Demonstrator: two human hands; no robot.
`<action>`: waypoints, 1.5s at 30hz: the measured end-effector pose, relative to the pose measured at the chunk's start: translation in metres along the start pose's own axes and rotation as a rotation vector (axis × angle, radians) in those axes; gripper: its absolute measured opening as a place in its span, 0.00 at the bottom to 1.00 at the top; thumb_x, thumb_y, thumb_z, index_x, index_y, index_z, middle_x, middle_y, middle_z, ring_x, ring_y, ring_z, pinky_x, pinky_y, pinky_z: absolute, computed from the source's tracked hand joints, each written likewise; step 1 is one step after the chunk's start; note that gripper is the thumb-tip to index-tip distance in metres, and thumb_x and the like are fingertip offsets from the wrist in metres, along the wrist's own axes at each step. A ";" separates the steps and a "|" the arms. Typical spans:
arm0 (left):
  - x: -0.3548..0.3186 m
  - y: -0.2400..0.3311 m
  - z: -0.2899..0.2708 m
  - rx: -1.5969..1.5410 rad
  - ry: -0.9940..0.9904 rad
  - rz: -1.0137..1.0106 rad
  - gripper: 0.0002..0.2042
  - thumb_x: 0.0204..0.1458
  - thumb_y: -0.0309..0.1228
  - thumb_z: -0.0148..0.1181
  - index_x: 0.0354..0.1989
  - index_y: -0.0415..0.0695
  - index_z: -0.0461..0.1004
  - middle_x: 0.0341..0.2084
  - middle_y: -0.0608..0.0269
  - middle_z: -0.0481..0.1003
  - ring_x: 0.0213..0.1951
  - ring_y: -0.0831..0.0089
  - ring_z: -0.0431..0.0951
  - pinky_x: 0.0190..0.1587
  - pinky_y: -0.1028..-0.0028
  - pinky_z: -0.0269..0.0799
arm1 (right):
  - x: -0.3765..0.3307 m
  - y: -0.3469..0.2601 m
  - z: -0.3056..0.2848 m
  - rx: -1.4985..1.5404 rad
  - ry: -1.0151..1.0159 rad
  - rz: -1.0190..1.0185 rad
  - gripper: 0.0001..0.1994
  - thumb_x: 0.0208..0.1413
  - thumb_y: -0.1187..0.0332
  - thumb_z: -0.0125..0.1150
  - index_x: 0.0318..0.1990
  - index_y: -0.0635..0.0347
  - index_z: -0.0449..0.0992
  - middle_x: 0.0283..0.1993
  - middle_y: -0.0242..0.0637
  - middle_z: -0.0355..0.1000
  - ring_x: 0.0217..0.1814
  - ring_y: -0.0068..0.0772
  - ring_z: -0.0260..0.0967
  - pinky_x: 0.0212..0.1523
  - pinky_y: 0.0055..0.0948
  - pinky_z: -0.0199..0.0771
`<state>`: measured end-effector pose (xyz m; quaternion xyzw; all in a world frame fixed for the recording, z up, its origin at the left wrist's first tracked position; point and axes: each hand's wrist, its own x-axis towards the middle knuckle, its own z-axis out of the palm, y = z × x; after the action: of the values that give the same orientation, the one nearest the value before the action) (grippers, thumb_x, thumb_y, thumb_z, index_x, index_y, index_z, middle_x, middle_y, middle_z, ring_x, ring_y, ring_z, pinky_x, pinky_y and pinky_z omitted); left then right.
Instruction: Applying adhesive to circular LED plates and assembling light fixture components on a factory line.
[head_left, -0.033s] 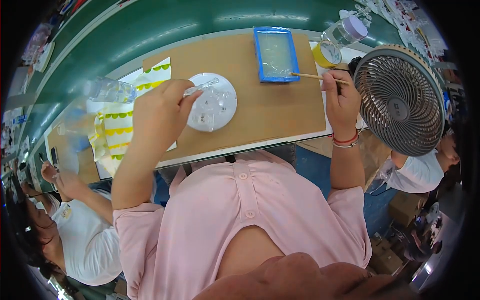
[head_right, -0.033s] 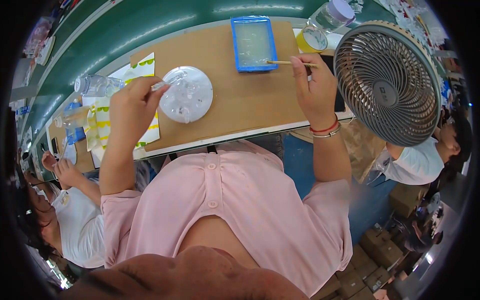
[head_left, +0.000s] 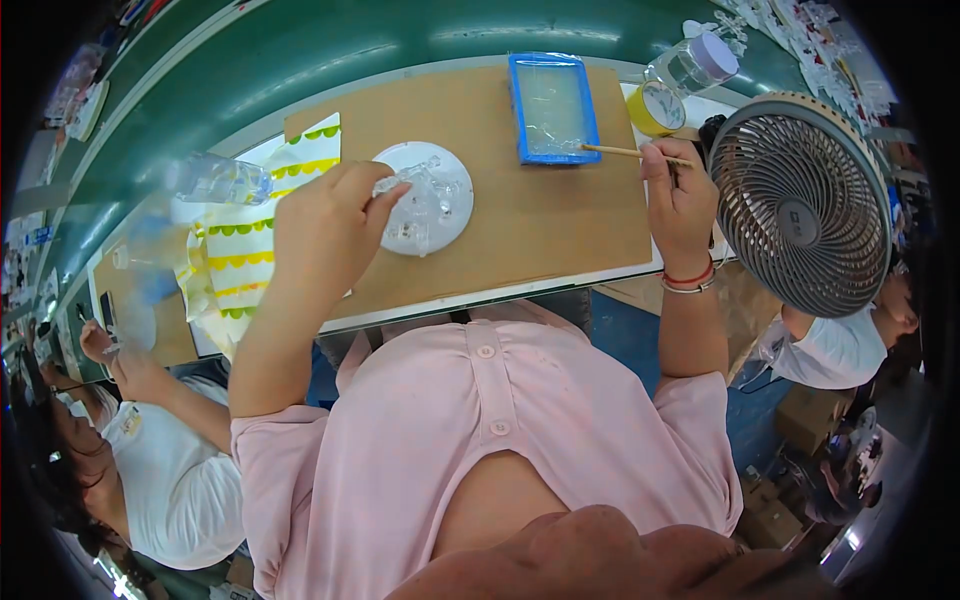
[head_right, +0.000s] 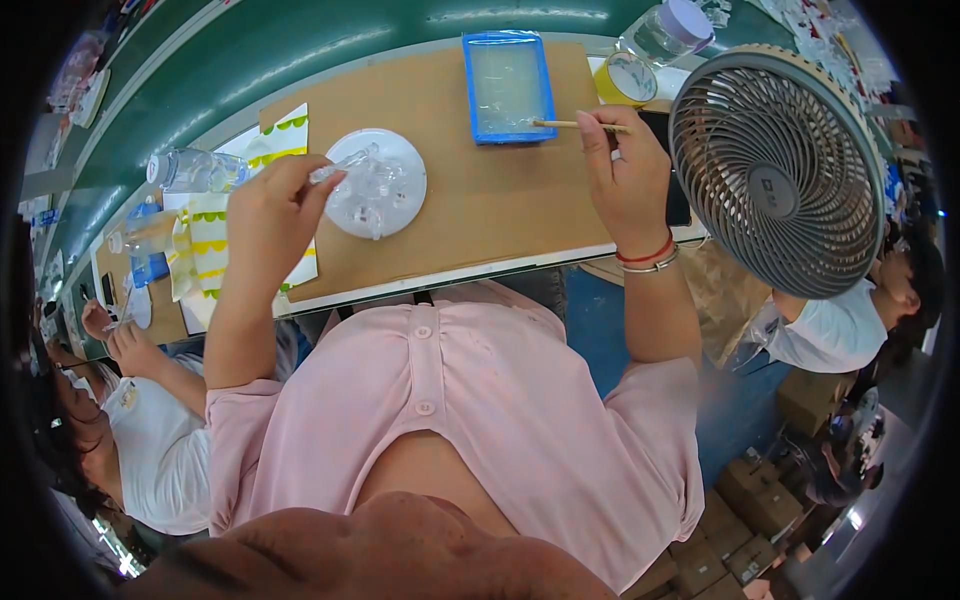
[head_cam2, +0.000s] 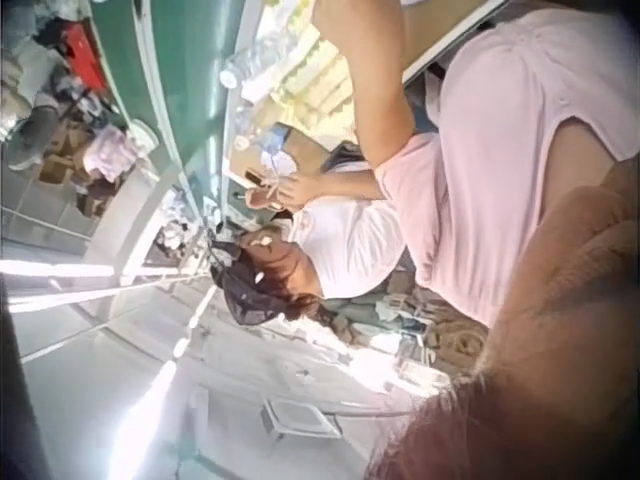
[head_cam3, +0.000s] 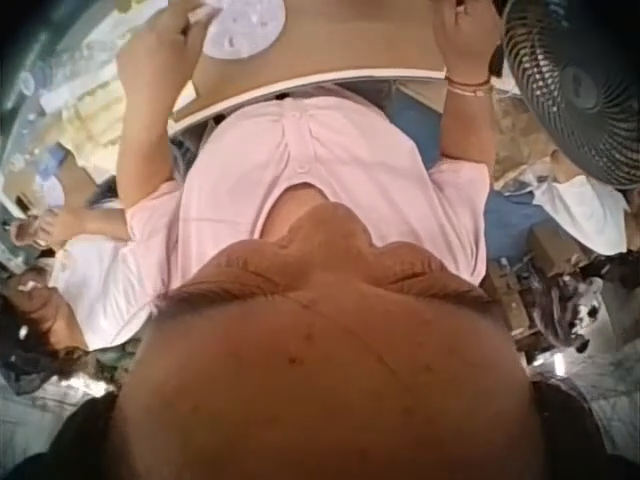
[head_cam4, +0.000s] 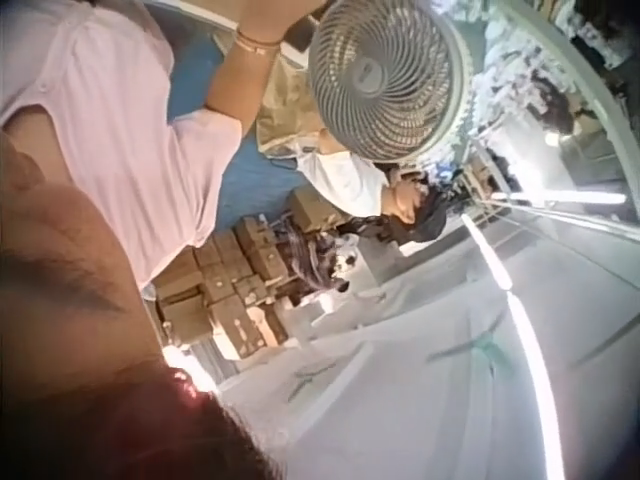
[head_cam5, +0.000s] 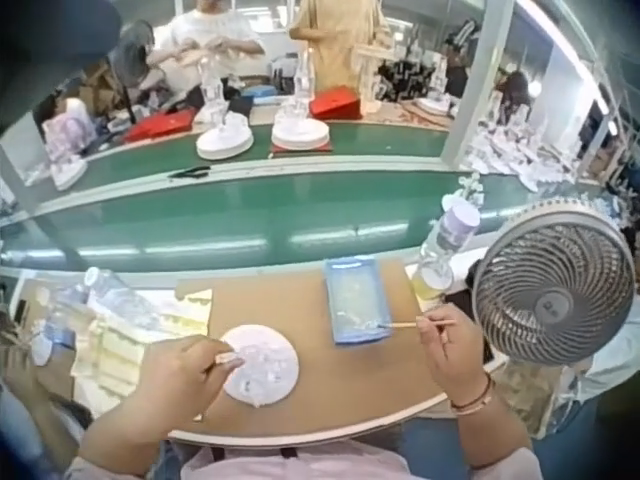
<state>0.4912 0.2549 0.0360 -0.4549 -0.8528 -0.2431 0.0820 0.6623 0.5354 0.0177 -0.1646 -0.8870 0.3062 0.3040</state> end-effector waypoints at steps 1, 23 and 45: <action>-0.002 -0.001 0.008 -0.005 0.004 -0.040 0.08 0.47 0.34 0.66 0.33 0.45 0.77 0.24 0.62 0.77 0.24 0.63 0.77 0.26 0.68 0.71 | 0.002 0.005 0.006 -0.014 0.013 -0.015 0.09 0.61 0.67 0.57 0.37 0.65 0.74 0.24 0.30 0.70 0.26 0.15 0.66 0.29 0.17 0.65; -0.047 -0.036 0.074 -0.573 0.211 -0.341 0.17 0.49 0.24 0.63 0.48 0.40 0.73 0.44 0.56 0.76 0.44 0.64 0.77 0.47 0.71 0.71 | 0.024 0.007 0.053 -0.149 -0.051 -0.167 0.08 0.57 0.68 0.62 0.34 0.65 0.75 0.23 0.33 0.73 0.25 0.17 0.68 0.27 0.17 0.66; -0.069 -0.036 0.077 -0.609 0.354 -0.133 0.17 0.47 0.18 0.61 0.48 0.41 0.73 0.47 0.54 0.75 0.47 0.59 0.76 0.48 0.70 0.72 | 0.024 0.000 0.064 -0.105 -0.016 -0.137 0.07 0.58 0.71 0.61 0.34 0.67 0.75 0.24 0.34 0.74 0.26 0.17 0.71 0.28 0.13 0.66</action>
<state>0.5076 0.2249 -0.0682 -0.3528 -0.7415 -0.5659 0.0734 0.6033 0.5188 -0.0120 -0.1169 -0.9133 0.2393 0.3081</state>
